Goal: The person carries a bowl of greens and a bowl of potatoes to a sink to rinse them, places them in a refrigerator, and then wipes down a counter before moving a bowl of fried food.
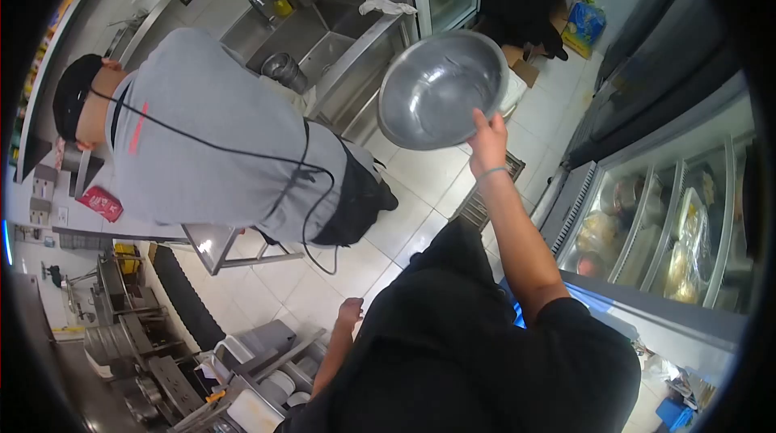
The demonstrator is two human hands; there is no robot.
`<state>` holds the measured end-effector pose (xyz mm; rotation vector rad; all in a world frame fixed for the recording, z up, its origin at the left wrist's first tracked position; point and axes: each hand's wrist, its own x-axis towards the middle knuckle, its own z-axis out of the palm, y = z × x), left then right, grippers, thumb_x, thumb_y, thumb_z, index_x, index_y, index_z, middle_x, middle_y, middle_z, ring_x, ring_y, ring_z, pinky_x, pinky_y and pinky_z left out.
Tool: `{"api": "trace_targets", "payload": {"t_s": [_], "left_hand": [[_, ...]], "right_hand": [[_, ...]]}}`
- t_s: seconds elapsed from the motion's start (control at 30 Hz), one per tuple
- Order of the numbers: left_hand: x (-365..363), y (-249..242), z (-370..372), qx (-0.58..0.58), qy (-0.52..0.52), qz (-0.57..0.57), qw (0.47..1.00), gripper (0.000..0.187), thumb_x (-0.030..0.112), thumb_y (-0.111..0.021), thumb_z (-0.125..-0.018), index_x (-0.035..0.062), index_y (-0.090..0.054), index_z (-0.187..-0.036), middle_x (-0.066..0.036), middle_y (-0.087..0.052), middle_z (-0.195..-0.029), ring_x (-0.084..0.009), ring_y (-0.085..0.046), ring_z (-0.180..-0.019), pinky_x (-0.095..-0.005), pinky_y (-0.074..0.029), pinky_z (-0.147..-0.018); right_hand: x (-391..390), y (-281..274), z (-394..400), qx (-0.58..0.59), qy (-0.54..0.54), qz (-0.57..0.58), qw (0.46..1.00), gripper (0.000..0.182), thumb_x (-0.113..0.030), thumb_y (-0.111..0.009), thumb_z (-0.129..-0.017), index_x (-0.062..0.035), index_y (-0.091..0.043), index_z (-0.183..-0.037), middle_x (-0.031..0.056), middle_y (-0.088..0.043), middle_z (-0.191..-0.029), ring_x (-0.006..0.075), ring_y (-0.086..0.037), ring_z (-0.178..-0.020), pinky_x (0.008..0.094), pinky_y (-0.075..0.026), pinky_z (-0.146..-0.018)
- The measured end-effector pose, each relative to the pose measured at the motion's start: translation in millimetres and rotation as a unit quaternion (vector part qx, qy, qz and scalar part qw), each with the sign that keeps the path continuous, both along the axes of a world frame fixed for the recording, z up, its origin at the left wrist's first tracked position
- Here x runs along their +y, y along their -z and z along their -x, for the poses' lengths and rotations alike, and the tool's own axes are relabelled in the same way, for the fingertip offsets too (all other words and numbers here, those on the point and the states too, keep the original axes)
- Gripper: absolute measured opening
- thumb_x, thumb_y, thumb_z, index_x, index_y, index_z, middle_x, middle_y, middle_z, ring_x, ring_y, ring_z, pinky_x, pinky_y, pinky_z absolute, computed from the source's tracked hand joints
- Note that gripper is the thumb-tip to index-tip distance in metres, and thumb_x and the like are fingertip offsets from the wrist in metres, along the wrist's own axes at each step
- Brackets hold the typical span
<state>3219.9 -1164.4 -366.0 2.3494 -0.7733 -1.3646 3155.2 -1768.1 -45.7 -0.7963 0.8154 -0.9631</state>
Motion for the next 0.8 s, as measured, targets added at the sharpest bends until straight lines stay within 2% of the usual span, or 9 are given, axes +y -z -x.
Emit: {"api": "trace_targets", "payload": {"t_s": [0.03, 0.1, 0.13, 0.23, 0.33, 0.37, 0.5, 0.53, 0.8], "left_hand": [[-20, -22, -17, 0.049, -0.144, 0.003, 0.988, 0.026, 0.025, -0.071, -0.089, 0.0075, -0.062, -0.107, -0.009, -0.067, -0.1, -0.0196, -0.066, -0.088, -0.0368, -0.056, -0.07], [-62, -72, -44, 0.139, -0.42, 0.01, 0.897, 0.028, 0.028, -0.07, -0.093, 0.0091, -0.062, -0.112, -0.005, -0.066, -0.102, -0.0163, -0.065, -0.089, -0.0346, -0.056, -0.07], [-80, -89, -53, 0.119, -0.44, 0.021, 0.89, 0.033, 0.031, -0.066, -0.097, 0.0106, -0.06, -0.121, -0.004, -0.065, -0.104, -0.0187, -0.065, -0.092, -0.0357, -0.056, -0.073], [-93, -100, -58, 0.106, -0.468, 0.112, 0.87, 0.035, 0.031, -0.064, -0.098, 0.0093, -0.058, -0.125, -0.005, -0.066, -0.106, -0.0192, -0.066, -0.094, -0.0362, -0.057, -0.073], [-69, -35, -46, -0.034, -0.339, 0.091, 0.936, 0.027, 0.028, -0.059, -0.098, 0.0042, -0.067, -0.108, -0.009, -0.068, -0.095, -0.0185, -0.067, -0.09, -0.0332, -0.055, -0.072], [-69, -27, -30, -0.067, -0.297, 0.112, 0.946, 0.033, 0.032, -0.059, -0.097, -0.0002, -0.065, -0.094, -0.015, -0.067, -0.089, -0.0267, -0.068, -0.086, -0.0394, -0.054, -0.07], [-123, -72, 2, -0.124, -0.219, 0.009, 0.968, 0.033, 0.033, -0.059, -0.097, 0.0004, -0.064, -0.094, -0.016, -0.067, -0.088, -0.0296, -0.067, -0.086, -0.0412, -0.053, -0.07], [-139, -85, 6, -0.12, -0.223, -0.006, 0.967, 0.033, 0.033, -0.059, -0.097, 0.0005, -0.064, -0.094, -0.016, -0.067, -0.088, -0.0303, -0.067, -0.086, -0.0416, -0.053, -0.07], [-223, -138, 4, -0.105, -0.278, -0.069, 0.952, 0.034, 0.035, -0.059, -0.097, 0.0018, -0.063, -0.092, -0.017, -0.066, -0.087, -0.0361, -0.066, -0.085, -0.0452, -0.052, -0.07]], "right_hand": [[-13, -9, -25, -0.013, -0.002, 0.015, 1.0, 0.022, -0.014, -0.06, -0.101, -0.0054, -0.058, -0.121, 0.0075, -0.066, -0.112, 0.019, -0.064, -0.101, 0.0365, -0.054, -0.083], [-31, -24, -84, -0.041, -0.008, 0.044, 0.998, 0.021, -0.014, -0.061, -0.1, -0.0053, -0.059, -0.119, 0.0071, -0.067, -0.111, 0.0179, -0.064, -0.099, 0.036, -0.054, -0.081], [-45, -28, -117, -0.038, -0.018, 0.045, 0.998, 0.02, -0.014, -0.062, -0.1, -0.0054, -0.059, -0.117, 0.0065, -0.066, -0.108, 0.0174, -0.064, -0.096, 0.0353, -0.054, -0.078], [-83, -45, -215, -0.019, -0.065, 0.073, 0.995, 0.015, -0.014, -0.064, -0.098, -0.0063, -0.061, -0.111, 0.0048, -0.064, -0.096, 0.0156, -0.063, -0.087, 0.034, -0.053, -0.072], [-144, 4, -362, -0.017, -0.093, 0.106, 0.99, 0.012, -0.014, -0.065, -0.097, -0.0061, -0.059, -0.103, 0.0053, -0.061, -0.089, 0.0167, -0.062, -0.076, 0.0348, -0.052, -0.063], [-162, 15, -408, -0.006, -0.11, 0.1, 0.989, 0.012, -0.014, -0.066, -0.097, -0.0056, -0.058, -0.101, 0.0059, -0.061, -0.088, 0.0172, -0.062, -0.073, 0.035, -0.051, -0.061], [-204, 59, -551, -0.023, -0.151, 0.024, 0.988, 0.009, -0.01, -0.063, -0.096, -0.0048, -0.056, -0.094, 0.007, -0.06, -0.084, 0.0191, -0.061, -0.069, 0.0369, -0.051, -0.056], [-213, 67, -572, 0.052, -0.168, 0.048, 0.983, 0.008, -0.009, -0.062, -0.095, -0.0043, -0.057, -0.094, 0.0082, -0.06, -0.084, 0.0205, -0.061, -0.068, 0.0383, -0.05, -0.055], [-240, 115, -633, 0.138, -0.208, -0.128, 0.96, 0.024, -0.003, -0.058, -0.084, -0.0018, -0.064, -0.107, 0.0167, -0.067, -0.09, 0.0275, -0.067, -0.074, 0.0412, -0.051, -0.058]]}}
